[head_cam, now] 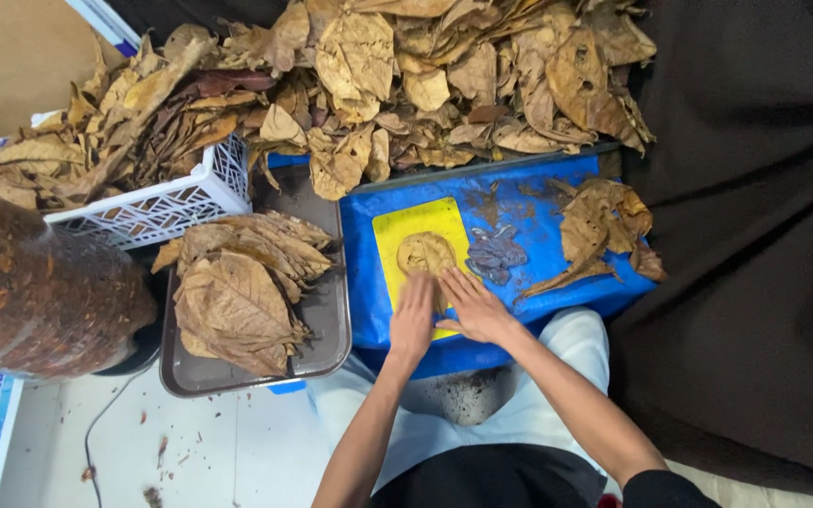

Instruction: The person sits on the floor and repeatedly rubs dried leaves on a yellow cutting board, then places them into a tray. The person continues this process with multiple leaves from a large pile.

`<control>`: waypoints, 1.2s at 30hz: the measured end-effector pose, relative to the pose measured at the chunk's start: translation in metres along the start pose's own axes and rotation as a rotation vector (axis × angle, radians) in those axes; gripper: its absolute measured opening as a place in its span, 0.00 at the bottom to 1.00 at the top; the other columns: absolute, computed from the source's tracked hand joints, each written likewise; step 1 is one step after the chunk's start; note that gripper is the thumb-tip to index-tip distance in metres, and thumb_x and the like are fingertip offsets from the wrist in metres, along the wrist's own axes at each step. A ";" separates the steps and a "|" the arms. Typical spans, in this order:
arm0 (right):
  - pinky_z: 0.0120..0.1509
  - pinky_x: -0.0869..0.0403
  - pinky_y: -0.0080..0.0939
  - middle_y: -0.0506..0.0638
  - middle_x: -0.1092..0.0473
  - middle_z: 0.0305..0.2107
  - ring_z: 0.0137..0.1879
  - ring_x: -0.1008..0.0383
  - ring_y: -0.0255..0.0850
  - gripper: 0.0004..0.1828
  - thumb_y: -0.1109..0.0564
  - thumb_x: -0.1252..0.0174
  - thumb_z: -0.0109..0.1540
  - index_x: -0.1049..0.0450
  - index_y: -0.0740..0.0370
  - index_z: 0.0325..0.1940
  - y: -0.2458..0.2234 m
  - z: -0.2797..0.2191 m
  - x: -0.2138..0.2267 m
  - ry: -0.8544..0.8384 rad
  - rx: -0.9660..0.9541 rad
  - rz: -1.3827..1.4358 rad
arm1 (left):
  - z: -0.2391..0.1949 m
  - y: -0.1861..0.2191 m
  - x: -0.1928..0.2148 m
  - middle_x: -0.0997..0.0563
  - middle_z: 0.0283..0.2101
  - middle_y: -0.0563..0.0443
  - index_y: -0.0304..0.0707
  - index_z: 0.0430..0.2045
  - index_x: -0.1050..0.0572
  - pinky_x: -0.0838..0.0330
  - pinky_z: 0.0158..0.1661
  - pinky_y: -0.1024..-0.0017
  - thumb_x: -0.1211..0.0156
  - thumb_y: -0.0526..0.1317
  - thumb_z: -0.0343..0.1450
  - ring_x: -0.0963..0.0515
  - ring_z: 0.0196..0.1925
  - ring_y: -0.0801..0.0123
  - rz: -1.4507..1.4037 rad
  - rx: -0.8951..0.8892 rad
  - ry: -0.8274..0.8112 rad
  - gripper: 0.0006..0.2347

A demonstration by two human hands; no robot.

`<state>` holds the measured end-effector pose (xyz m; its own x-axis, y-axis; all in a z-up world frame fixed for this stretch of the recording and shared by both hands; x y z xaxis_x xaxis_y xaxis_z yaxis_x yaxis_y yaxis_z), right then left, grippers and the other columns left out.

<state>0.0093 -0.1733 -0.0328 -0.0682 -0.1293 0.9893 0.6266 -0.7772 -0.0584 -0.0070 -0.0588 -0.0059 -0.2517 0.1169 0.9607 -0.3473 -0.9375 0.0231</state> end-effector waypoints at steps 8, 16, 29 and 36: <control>0.80 0.54 0.55 0.56 0.49 0.74 0.79 0.56 0.60 0.37 0.40 0.47 0.67 0.47 0.48 0.78 0.042 0.010 0.071 0.113 -0.459 0.251 | 0.001 -0.003 -0.036 0.41 0.74 0.50 0.44 0.70 0.42 0.59 0.74 0.57 0.54 0.41 0.76 0.46 0.77 0.62 -0.084 0.008 -0.121 0.24; 0.62 0.36 0.57 0.54 0.41 0.61 0.60 0.37 0.51 0.26 0.60 0.53 0.69 0.38 0.36 0.70 0.104 -0.003 0.008 0.066 -0.602 0.017 | 0.000 -0.002 -0.013 0.38 0.72 0.51 0.43 0.67 0.36 0.59 0.73 0.53 0.50 0.50 0.77 0.44 0.76 0.63 -0.184 0.043 -0.147 0.23; 0.81 0.53 0.55 0.54 0.42 0.70 0.81 0.56 0.53 0.23 0.52 0.47 0.68 0.36 0.55 0.67 0.006 0.021 0.029 0.100 -0.206 0.239 | 0.012 -0.011 -0.016 0.37 0.69 0.46 0.35 0.59 0.35 0.65 0.75 0.52 0.40 0.50 0.72 0.43 0.75 0.61 -0.246 0.074 -0.201 0.25; 0.84 0.62 0.60 0.49 0.44 0.72 0.83 0.61 0.49 0.25 0.50 0.45 0.65 0.37 0.55 0.66 0.025 0.060 0.020 0.082 -0.177 -0.071 | 0.012 -0.012 -0.023 0.40 0.70 0.46 0.39 0.60 0.39 0.68 0.75 0.53 0.44 0.55 0.73 0.47 0.75 0.61 -0.244 0.094 -0.338 0.26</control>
<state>0.0702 -0.1580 -0.0068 -0.1746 -0.1144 0.9780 0.4725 -0.8811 -0.0187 0.0137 -0.0545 -0.0248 0.1437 0.2395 0.9602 -0.2720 -0.9233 0.2710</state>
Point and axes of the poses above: each hand's wrist, its own z-axis towards the middle knuckle, its own x-axis out of the back of the hand, y = z × x, the point moved 7 cm from there along z, towards the middle knuckle
